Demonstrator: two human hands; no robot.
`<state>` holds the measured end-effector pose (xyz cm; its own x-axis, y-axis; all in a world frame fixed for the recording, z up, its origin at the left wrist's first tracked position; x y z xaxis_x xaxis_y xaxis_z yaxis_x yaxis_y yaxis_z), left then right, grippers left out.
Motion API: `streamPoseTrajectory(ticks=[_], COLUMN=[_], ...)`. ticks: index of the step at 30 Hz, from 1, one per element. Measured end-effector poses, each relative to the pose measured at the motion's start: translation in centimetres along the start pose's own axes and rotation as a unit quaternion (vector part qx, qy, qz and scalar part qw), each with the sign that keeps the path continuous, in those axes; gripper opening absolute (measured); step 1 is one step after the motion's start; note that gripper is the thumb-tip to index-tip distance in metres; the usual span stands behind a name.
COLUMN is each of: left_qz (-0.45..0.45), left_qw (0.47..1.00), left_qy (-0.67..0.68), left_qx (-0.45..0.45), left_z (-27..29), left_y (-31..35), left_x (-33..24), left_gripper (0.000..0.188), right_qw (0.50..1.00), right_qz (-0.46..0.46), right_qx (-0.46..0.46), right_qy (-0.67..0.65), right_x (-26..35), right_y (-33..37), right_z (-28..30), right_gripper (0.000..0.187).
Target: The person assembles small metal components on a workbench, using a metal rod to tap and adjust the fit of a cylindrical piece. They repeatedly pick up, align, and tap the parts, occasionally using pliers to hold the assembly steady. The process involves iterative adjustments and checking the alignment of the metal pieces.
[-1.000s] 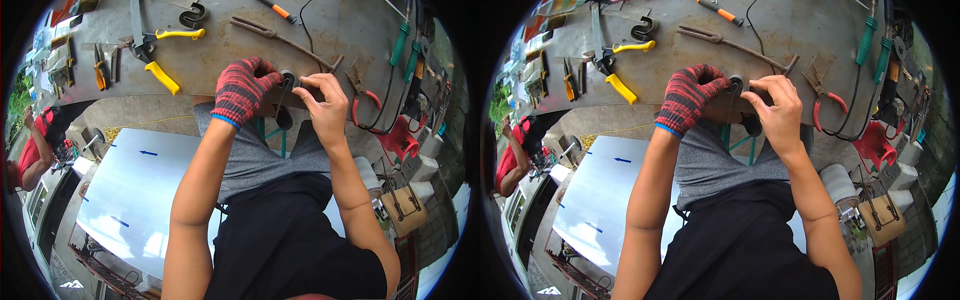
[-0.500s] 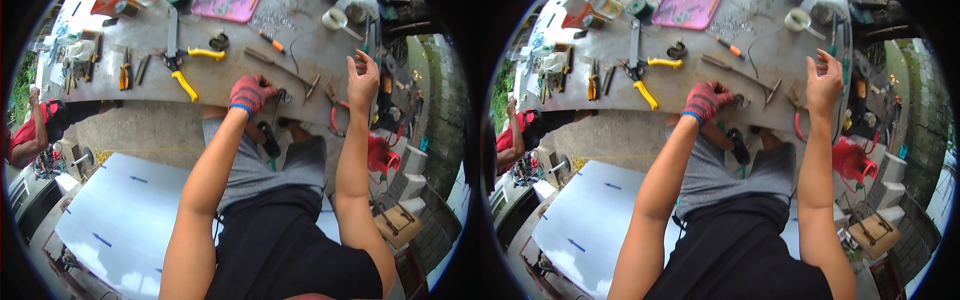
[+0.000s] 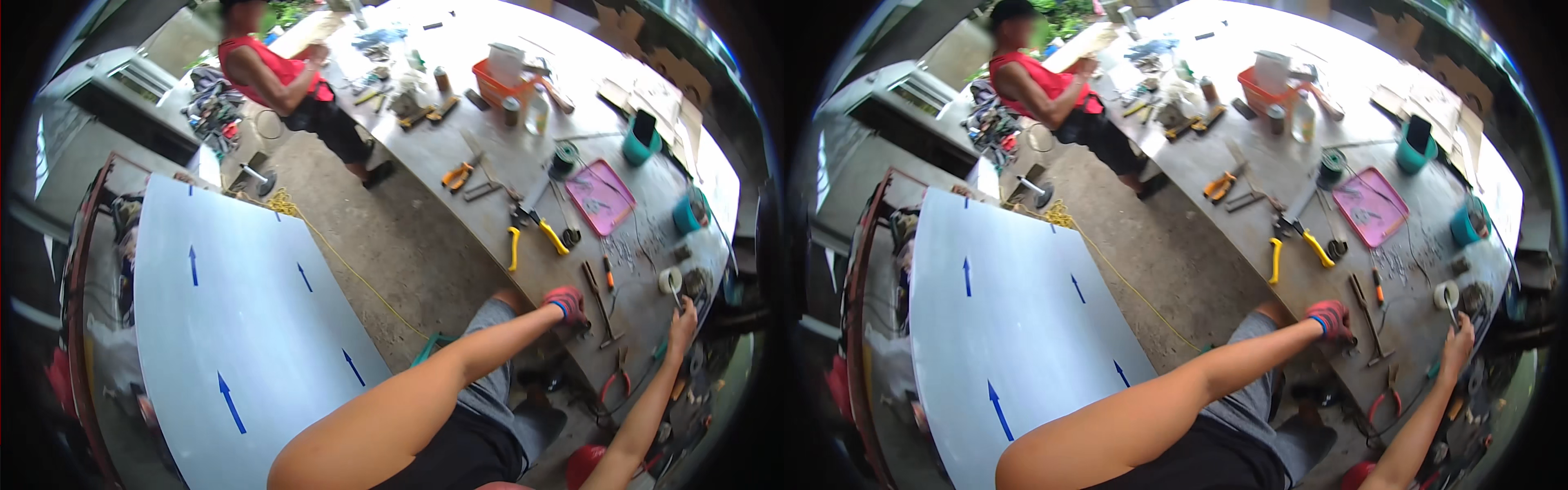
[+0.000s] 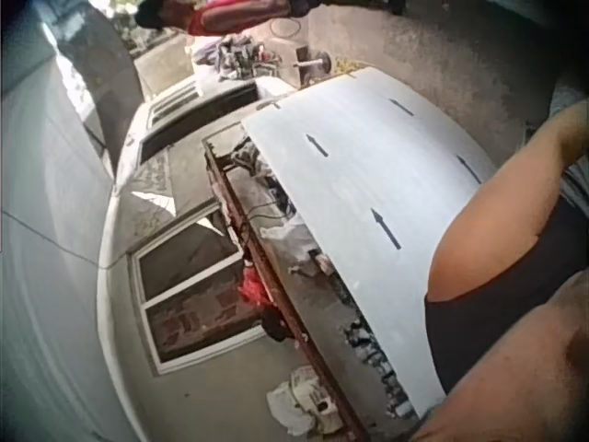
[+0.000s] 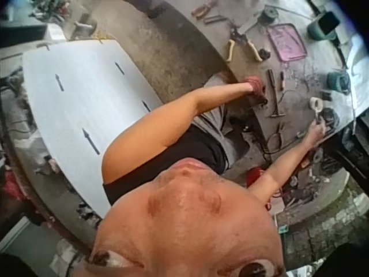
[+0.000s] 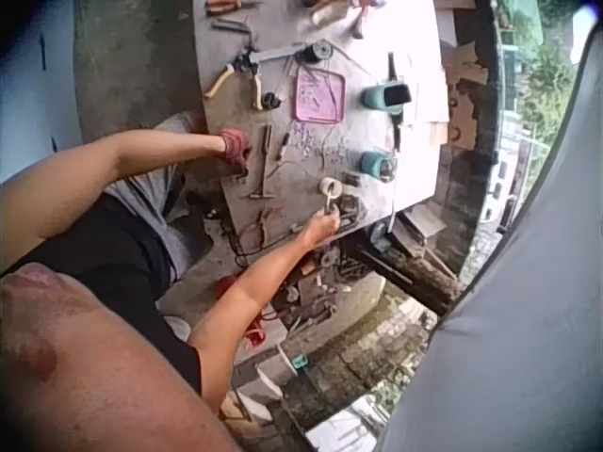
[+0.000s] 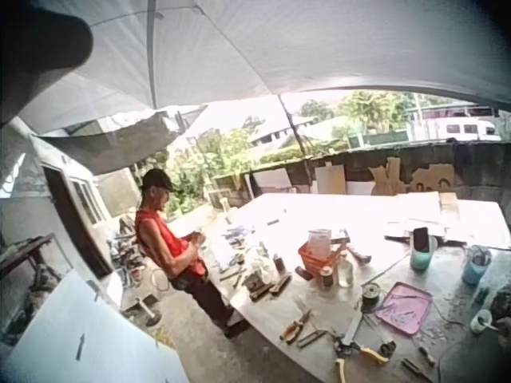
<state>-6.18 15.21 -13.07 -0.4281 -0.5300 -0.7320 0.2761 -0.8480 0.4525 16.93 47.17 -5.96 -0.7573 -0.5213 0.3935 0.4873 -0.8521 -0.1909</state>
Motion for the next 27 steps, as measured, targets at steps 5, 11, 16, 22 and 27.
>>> streamPoseTrajectory(ticks=[5, 11, 16, 22, 27], left_qz=[-0.022, -0.010, -0.001, -0.011, -0.010], left_qw=[0.997, 0.998, 0.999, 0.998, 0.998], left_qy=[0.038, 0.059, 0.041, 0.047, 0.050], left_qx=[-0.056, -0.027, -0.033, -0.038, -0.036], left_z=[-0.4, 0.5, 0.3, 0.1, 0.2], left_y=[-0.1, 0.1, 0.1, 0.3, 0.4], left_x=[0.2, -0.7, -0.4, -0.2, -0.5], left_gripper=[0.042, 0.042, 0.043, 0.043, 0.042], right_qw=[0.997, 0.999, 0.999, 0.996, 0.997], right_qz=[-0.033, 0.001, 0.013, 0.030, 0.059], right_qx=[-0.005, -0.024, 0.024, 0.035, 0.011], right_qy=[0.067, 0.047, 0.041, 0.077, 0.053], right_x=[1.3, 2.8, 4.2, 6.2, 6.3], right_y=[-1.2, -1.9, -1.4, 0.1, 0.1], right_z=[0.1, 0.6, 0.4, 1.1, 0.6], right_gripper=[0.020, 0.022, 0.030, 0.035, 0.028])
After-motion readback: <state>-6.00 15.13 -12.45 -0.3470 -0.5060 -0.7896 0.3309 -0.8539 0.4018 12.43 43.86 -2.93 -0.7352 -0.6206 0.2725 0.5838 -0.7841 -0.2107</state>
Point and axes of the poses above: each hand's wrist, its own y-axis away from the middle knuckle, its own z-axis out of the back of the hand, x = y × z, the point moved 4 cm from there along -y, towards the middle knuckle, and after that the axes turned 11 degrees about -z, right-handed, at the moved point
